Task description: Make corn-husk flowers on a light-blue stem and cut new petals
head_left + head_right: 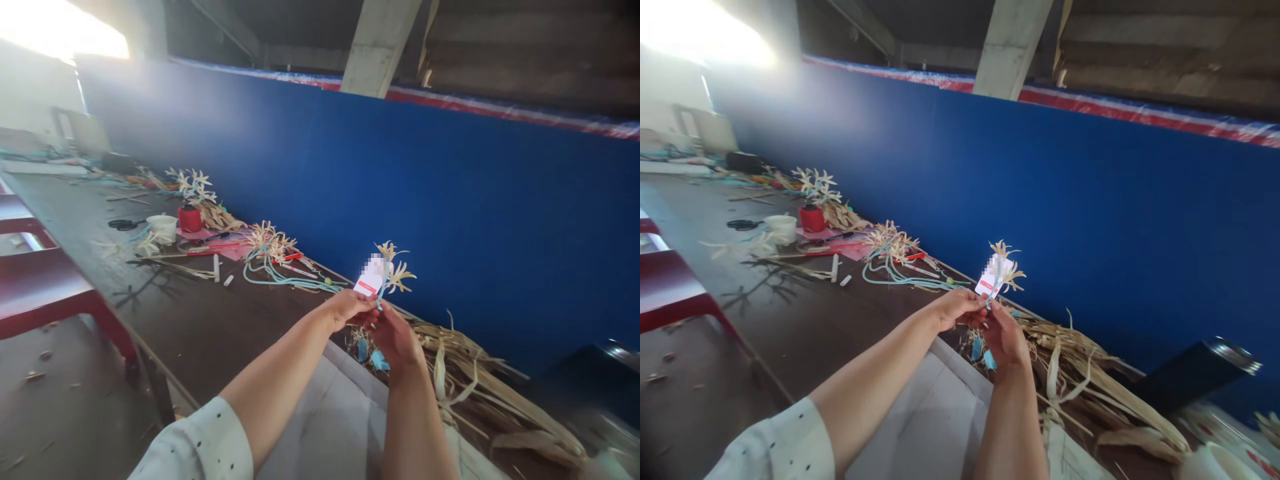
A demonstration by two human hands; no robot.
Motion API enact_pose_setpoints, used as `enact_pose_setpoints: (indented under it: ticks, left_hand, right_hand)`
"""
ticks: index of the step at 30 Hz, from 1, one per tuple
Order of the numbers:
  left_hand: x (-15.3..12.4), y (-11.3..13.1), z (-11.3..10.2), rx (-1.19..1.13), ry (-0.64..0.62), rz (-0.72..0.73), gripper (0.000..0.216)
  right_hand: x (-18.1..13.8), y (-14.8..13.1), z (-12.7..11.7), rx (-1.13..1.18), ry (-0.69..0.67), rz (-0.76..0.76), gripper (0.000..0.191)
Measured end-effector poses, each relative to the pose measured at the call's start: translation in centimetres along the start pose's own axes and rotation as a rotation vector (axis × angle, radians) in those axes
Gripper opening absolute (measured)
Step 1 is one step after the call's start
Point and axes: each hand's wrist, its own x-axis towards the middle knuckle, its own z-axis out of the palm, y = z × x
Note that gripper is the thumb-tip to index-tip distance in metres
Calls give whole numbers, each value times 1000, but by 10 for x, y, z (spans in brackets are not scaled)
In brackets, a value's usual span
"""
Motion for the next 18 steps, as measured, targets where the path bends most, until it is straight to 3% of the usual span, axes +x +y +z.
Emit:
enact_pose_setpoints:
  ticks: [6,18]
  left_hand:
    - [7,3,-3,50,-66,-47,32]
    - [9,4,-6,301,-61,-44,34]
  right_hand:
    - [-2,3,-7,18,-31,-40,19]
    - [5,13,-20,66,35,7,14]
